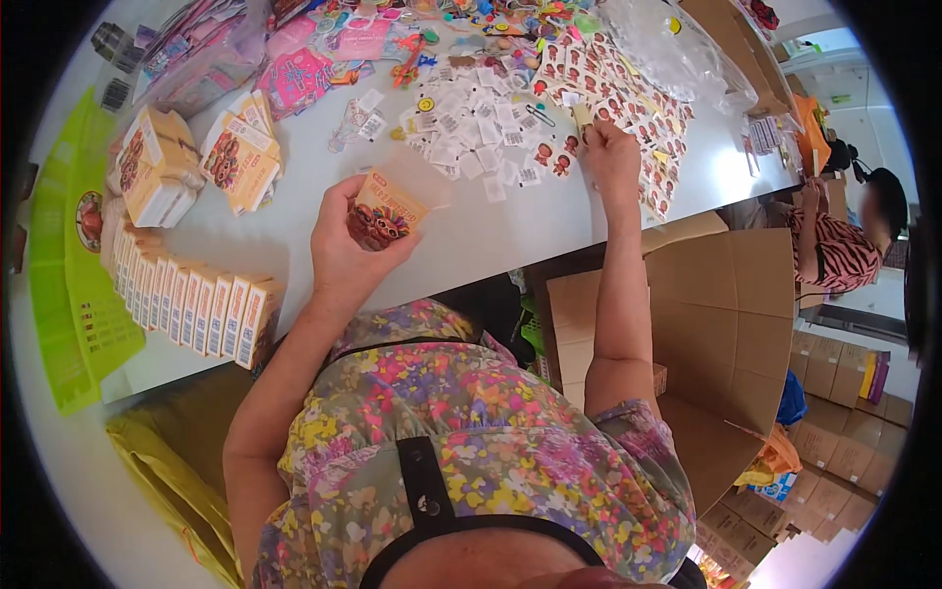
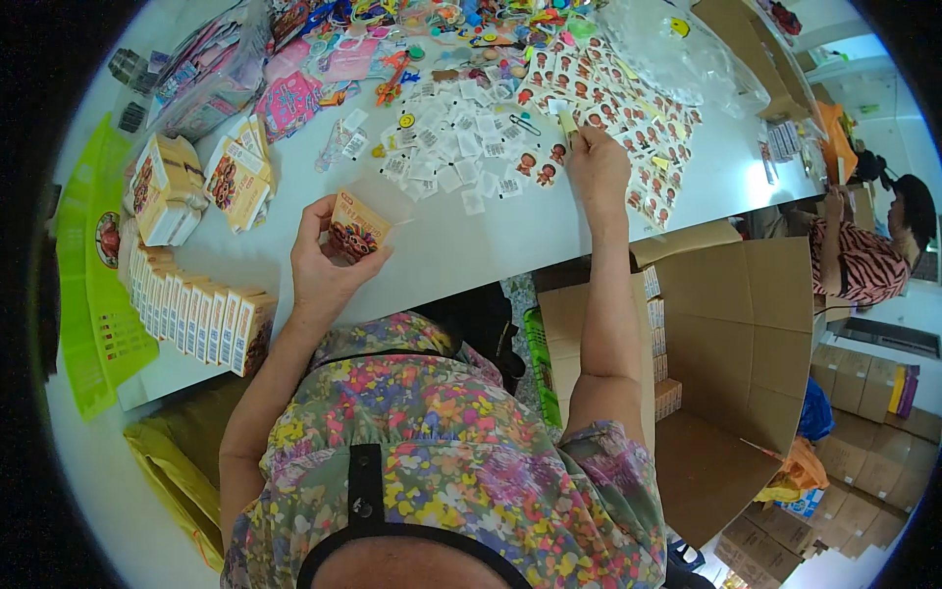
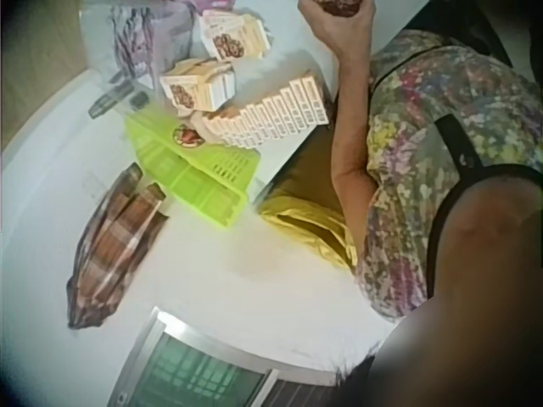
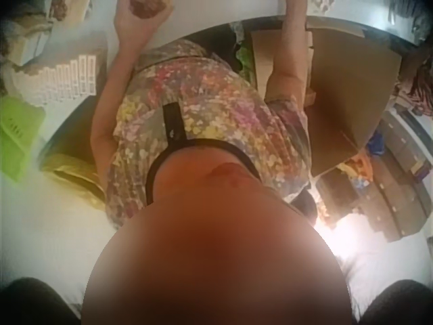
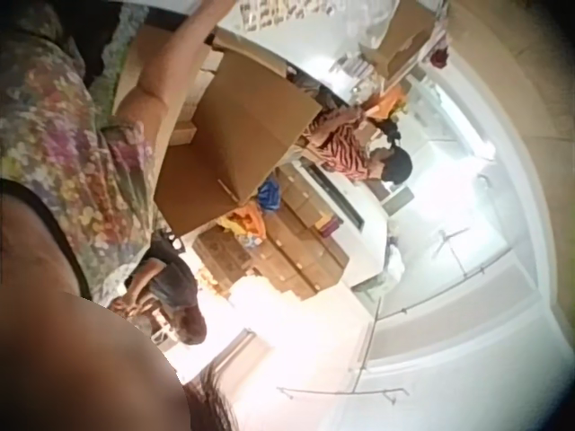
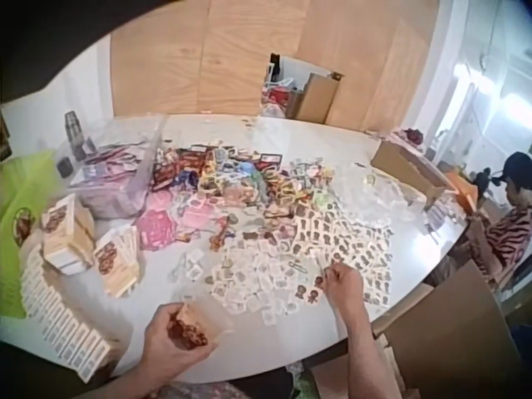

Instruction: Assembling and folding small cardboard product boxes on a work table.

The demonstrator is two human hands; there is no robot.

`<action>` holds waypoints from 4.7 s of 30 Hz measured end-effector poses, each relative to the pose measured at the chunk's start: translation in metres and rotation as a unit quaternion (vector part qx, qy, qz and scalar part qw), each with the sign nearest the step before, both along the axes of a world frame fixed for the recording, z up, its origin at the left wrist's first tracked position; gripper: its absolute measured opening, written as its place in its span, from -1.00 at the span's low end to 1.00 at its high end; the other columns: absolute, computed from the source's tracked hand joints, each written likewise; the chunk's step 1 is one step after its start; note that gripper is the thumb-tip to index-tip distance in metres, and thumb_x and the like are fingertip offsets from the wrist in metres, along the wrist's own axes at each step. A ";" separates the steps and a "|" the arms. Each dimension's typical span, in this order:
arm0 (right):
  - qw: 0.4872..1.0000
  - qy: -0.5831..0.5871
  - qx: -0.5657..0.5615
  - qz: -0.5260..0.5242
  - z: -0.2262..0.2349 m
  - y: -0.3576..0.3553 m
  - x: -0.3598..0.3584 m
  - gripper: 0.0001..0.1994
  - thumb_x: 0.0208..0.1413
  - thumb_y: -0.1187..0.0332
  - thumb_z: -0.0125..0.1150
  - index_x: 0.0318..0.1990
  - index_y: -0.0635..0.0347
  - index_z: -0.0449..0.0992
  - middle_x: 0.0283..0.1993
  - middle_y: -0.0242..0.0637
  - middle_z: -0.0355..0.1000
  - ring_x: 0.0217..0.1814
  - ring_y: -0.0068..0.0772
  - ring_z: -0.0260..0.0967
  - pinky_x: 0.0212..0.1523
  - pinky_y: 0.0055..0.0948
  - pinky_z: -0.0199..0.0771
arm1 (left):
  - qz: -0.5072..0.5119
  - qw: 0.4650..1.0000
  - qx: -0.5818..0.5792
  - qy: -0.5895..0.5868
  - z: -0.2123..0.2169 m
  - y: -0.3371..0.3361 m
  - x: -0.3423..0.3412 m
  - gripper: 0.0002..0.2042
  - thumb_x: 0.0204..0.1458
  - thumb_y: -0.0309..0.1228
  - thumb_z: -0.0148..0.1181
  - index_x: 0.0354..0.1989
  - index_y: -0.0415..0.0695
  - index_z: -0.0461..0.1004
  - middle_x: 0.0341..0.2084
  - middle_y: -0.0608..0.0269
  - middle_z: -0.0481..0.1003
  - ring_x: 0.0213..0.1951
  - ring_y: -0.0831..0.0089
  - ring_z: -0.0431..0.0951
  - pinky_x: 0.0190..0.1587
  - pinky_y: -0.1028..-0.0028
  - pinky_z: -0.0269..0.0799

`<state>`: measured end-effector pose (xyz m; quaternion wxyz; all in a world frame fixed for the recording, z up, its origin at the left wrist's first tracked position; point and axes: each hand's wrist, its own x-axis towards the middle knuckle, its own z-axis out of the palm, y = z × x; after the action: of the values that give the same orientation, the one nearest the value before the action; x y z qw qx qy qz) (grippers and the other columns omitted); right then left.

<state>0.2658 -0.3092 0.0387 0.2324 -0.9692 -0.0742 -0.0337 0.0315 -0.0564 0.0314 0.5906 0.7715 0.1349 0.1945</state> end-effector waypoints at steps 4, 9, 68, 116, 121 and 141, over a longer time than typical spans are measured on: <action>0.960 -0.268 0.033 0.070 -0.026 -0.007 0.008 -0.89 0.10 0.42 0.16 -0.27 0.15 0.60 -0.40 -0.15 0.52 -0.40 -0.17 0.48 -0.38 -0.29 0.44 | -0.014 0.999 -0.041 0.000 0.002 -0.002 0.000 -0.33 -0.24 -0.50 0.49 0.07 -0.28 0.24 -0.11 0.13 0.44 -0.08 0.48 0.51 -0.02 0.47 0.48; 0.933 -0.303 -0.129 0.143 -0.013 0.005 0.005 -0.94 -0.01 0.43 0.22 -0.36 0.06 0.56 -0.30 -0.31 0.47 -0.26 -0.21 0.49 -0.37 -0.26 0.49 | -0.009 1.000 -0.025 0.008 -0.004 0.002 -0.002 -0.32 -0.25 -0.50 0.50 0.07 -0.28 0.24 -0.11 0.12 0.44 -0.08 0.46 0.51 -0.02 0.46 0.48; 0.846 -0.117 0.123 0.505 -0.003 0.269 0.020 -0.62 -0.08 0.29 0.40 -0.07 0.22 0.58 0.01 -0.10 0.49 0.02 -0.17 0.44 0.01 -0.32 0.43 | 0.076 0.989 -0.103 -0.067 -0.024 0.020 -0.021 -0.30 -0.24 -0.47 0.50 0.08 -0.23 0.18 -0.13 0.19 0.39 -0.11 0.50 0.49 -0.07 0.46 0.49; 0.695 0.361 0.153 0.603 0.054 0.175 -0.040 -0.67 0.11 0.16 0.22 -0.02 0.10 0.55 -0.19 -0.29 0.52 -0.13 -0.38 0.47 -0.21 -0.41 0.47 | 0.083 0.990 0.095 -0.064 -0.023 0.023 -0.019 -0.26 -0.35 -0.58 0.50 0.07 -0.16 0.18 -0.08 0.15 0.26 -0.04 0.35 0.38 0.03 0.38 0.35; 0.935 -0.124 0.041 0.329 0.021 0.221 0.121 -0.63 0.05 0.13 0.27 -0.09 0.19 0.58 -0.07 -0.12 0.53 -0.02 -0.21 0.49 -0.12 -0.22 0.49 | 0.077 0.993 0.073 -0.048 -0.023 0.019 -0.015 -0.24 -0.35 -0.56 0.51 0.07 -0.16 0.17 -0.10 0.16 0.26 -0.07 0.36 0.37 0.02 0.39 0.33; 0.897 0.156 0.358 0.208 0.053 0.185 0.144 -0.74 0.10 0.65 0.11 -0.04 0.35 0.54 -0.14 -0.17 0.55 -0.24 -0.41 0.57 -0.42 -0.60 0.58 | 0.071 0.996 0.003 -0.050 -0.034 0.023 -0.014 -0.28 -0.27 -0.58 0.46 0.11 -0.22 0.16 -0.07 0.20 0.27 -0.06 0.42 0.44 -0.03 0.44 0.45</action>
<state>0.4094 -0.1243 0.0920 0.5736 -0.7761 -0.2194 0.1432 0.0170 -0.0335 -0.0022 0.5786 0.7513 0.1589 0.2748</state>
